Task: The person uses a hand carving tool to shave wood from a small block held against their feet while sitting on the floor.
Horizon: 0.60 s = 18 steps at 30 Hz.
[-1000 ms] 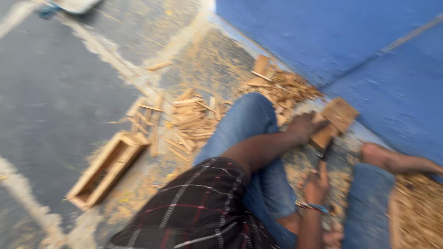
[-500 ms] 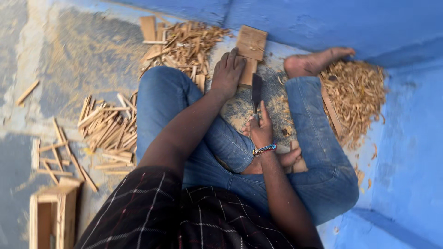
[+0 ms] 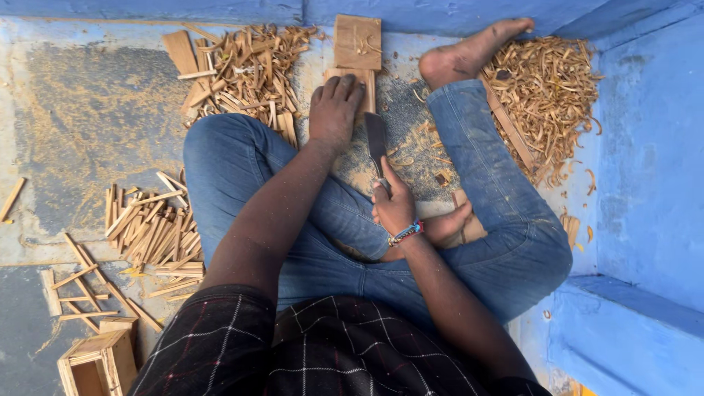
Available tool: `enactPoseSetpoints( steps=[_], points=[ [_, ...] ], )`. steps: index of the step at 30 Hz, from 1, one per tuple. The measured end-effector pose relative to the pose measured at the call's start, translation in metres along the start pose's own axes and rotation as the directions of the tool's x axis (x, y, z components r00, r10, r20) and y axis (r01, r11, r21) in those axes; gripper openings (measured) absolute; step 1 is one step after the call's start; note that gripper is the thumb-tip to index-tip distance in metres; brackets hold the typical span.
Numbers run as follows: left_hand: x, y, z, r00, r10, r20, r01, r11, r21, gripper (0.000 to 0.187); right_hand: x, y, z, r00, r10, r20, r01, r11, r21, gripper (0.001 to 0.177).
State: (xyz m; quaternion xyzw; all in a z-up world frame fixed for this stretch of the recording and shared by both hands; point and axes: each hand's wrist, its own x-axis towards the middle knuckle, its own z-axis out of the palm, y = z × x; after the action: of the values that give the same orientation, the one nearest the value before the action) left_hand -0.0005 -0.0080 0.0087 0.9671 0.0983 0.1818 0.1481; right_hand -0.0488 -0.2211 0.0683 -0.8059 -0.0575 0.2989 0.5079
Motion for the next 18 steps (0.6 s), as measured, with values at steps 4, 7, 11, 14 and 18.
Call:
enactPoseSetpoints(
  steps=[4,7,11,14,18],
  points=[
    [-0.002,-0.001,0.0,1.0,-0.004,-0.019,0.003,1.0,-0.026,0.049,-0.001,-0.005,0.001,1.0,-0.018,0.023,0.019,0.999,-0.048,0.063],
    [0.001,-0.001,-0.003,1.0,-0.015,-0.021,0.014,0.998,-0.062,0.046,0.002,-0.01,0.004,1.0,-0.016,0.02,0.017,0.998,-0.06,0.062],
    [0.001,0.001,-0.001,0.998,-0.051,-0.033,0.047,0.992,-0.115,0.045,0.012,-0.004,0.008,0.989,-0.149,-0.016,0.145,0.981,-0.129,0.061],
    [-0.001,0.001,0.0,0.996,-0.075,-0.053,0.067,0.988,-0.138,0.048,0.033,0.008,0.009,0.985,-0.17,-0.02,0.164,0.972,-0.169,0.059],
    [0.005,0.0,-0.002,0.994,-0.059,-0.096,0.048,0.993,-0.112,0.055,0.072,0.022,0.009,0.903,-0.428,-0.042,0.374,0.831,-0.413,0.059]
  ],
)
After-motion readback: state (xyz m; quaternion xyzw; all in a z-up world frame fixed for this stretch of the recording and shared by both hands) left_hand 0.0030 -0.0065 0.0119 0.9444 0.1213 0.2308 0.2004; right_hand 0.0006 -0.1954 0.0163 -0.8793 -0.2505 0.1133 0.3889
